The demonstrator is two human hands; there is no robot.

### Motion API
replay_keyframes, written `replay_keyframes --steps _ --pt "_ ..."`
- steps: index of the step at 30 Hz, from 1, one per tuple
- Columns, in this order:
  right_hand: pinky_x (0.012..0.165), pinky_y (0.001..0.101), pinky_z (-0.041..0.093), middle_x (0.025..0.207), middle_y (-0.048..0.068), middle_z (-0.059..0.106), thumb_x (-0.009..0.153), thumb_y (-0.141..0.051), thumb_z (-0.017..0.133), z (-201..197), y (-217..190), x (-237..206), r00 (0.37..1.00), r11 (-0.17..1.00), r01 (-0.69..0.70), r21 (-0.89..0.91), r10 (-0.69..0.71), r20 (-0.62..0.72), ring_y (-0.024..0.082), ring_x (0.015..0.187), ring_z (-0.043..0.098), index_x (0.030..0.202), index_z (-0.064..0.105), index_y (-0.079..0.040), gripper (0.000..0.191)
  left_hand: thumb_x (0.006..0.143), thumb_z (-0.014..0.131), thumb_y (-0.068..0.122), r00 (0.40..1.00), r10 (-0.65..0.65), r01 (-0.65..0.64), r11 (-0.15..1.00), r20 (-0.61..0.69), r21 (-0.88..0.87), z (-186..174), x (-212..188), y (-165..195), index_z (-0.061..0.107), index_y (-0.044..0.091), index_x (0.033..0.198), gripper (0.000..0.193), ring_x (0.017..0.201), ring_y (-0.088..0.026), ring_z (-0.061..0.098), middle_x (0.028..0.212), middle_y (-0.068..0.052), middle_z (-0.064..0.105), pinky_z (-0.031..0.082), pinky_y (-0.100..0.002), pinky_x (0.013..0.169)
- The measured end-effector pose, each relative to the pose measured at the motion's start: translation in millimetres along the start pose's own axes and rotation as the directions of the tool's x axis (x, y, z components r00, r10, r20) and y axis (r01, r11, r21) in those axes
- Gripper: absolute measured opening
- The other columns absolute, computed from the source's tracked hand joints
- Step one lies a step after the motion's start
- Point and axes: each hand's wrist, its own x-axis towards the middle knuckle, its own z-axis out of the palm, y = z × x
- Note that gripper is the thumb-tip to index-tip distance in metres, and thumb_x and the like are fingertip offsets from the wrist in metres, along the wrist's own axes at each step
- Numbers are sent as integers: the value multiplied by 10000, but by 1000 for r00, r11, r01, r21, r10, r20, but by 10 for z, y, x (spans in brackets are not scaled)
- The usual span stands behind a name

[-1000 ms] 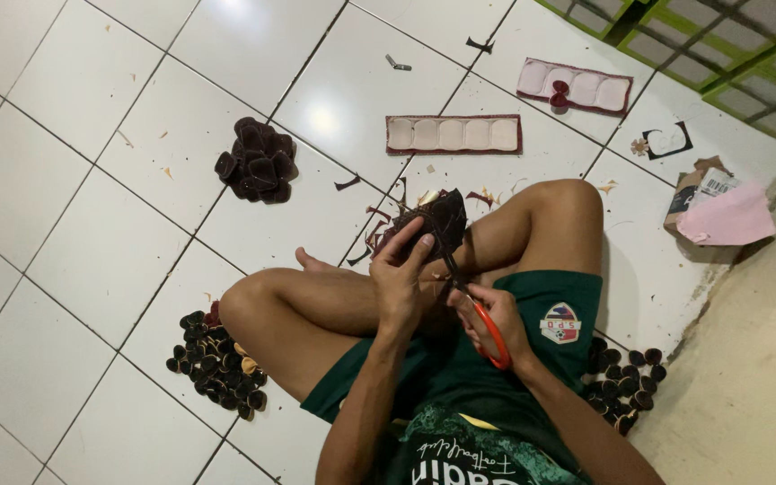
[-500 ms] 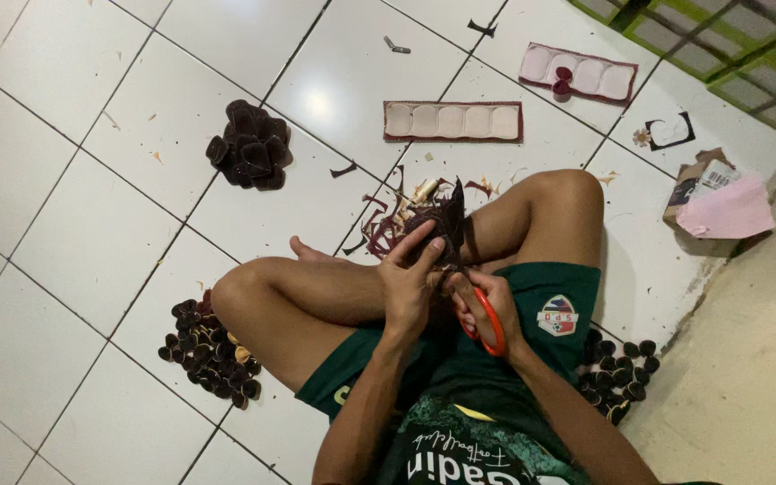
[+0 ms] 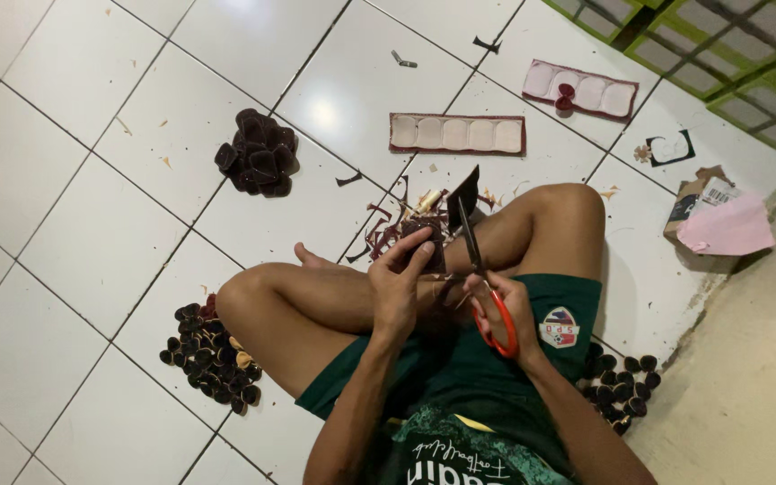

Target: The person sits on a tiled floor and uses red-handled scissors to trim the edges of a dark brown flexible sheet. They repeatedly cut small strips from the sheet and place the trimmed pieces into a growing pile on the floor.

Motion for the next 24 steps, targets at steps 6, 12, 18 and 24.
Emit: replay_keyframes --steps 6,12,18,24 --pt "627 225 536 808 20 671 948 -543 623 9 -214 -37 947 920 307 -243 -270 176 77 687 646 1128 666 -16 559 940 706 30 998 -16 12 997 53 78 73 -124 287 734 -42 1209 280 929 -115 709 1054 -80 759 582 -242 842" --pt "746 290 572 931 81 738 939 -652 579 57 -452 -118 893 833 449 -325 -402 201 133 846 704 1165 678 3 700 952 705 7 996 45 -55 990 78 128 177 -281 484 744 -45 1203 260 894 -97 687 999 -53 727 564 -214 796" --pt "799 340 566 986 128 752 931 -691 582 97 -598 -184 886 831 462 -310 -416 206 182 917 706 1224 662 11 765 960 704 5 985 126 -151 960 118 234 208 -350 598 746 -36 1208 255 875 -78 655 973 -41 698 534 -202 760" --pt "580 263 477 791 58 687 880 -653 607 79 -561 -193 943 900 328 -286 -293 160 100 665 579 1227 695 -15 732 968 692 4 982 101 -136 963 158 233 192 -311 623 744 -37 1212 253 881 -91 664 973 -51 688 554 -213 773"
